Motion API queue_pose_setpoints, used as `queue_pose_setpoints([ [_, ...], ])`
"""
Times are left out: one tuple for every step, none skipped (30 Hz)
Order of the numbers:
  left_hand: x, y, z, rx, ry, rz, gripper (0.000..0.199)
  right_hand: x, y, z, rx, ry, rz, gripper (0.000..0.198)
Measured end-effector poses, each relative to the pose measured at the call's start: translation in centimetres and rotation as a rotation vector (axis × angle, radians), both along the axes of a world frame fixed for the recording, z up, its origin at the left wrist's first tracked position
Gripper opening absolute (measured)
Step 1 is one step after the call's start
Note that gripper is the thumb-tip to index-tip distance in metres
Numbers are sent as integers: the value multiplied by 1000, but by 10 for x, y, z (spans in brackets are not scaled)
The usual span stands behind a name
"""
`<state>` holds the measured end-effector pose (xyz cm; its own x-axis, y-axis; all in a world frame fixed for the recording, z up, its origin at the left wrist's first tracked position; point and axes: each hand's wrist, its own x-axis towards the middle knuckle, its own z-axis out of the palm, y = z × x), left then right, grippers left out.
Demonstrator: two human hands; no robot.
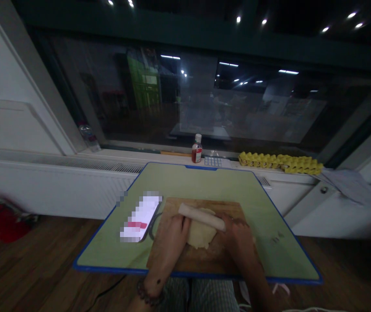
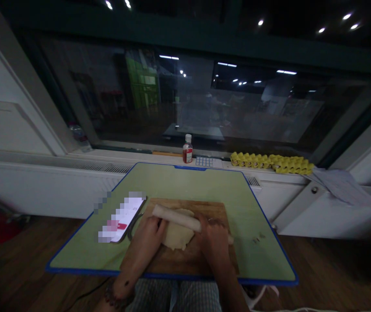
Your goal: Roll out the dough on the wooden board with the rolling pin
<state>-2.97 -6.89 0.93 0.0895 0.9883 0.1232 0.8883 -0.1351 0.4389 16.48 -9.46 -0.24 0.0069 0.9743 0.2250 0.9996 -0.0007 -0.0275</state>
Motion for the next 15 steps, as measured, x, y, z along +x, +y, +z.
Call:
queue_pose_setpoints([
  [-3, 4, -5, 37, 4, -1, 36, 0, 0, 0, -25, -13, -19, 36],
  [-5, 7, -9, 57, 8, 6, 36, 0, 0, -1, -49, -20, -42, 37],
  [-7, 10, -14, 65, 17, 13, 36, 1, 0, -2, -68, -20, -66, 38],
  [-9, 12, -17, 67, 29, 7, 36, 2, 0, -4, -80, -15, -89, 37],
  [-9, 12, -20, 75, 45, -19, 35, 3, 0, -5, -85, -3, -106, 36],
  [-10, 11, -22, 95, 65, -57, 35, 4, 0, -6, -83, 15, -115, 35],
  [-10, 9, -24, 127, 86, -98, 36, 5, -1, -6, -77, 37, -118, 34],
  [-9, 6, -25, 165, 107, -130, 39, 6, -1, -7, -67, 60, -116, 34],
  [-9, 3, -25, 200, 127, -148, 45, 7, -2, -7, -57, 81, -111, 33],
  [-9, -1, -26, 230, 143, -155, 49, 8, -3, -7, -45, 100, -106, 32],
  [-9, -4, -27, 253, 156, -164, 52, 9, -4, -7, -34, 114, -106, 32],
  [-9, -7, -28, 268, 169, -197, 53, 10, -4, -7, -22, 122, -110, 31],
  [-9, -10, -31, 277, 179, -257, 54, 11, -5, -7, -10, 124, -119, 32],
  [-9, -12, -34, 279, 188, -324, 54, 12, -5, -7, 2, 123, -130, 32],
  [-8, -14, -38, 274, 194, -385, 56, 14, -6, -8, 14, 118, -141, 34],
])
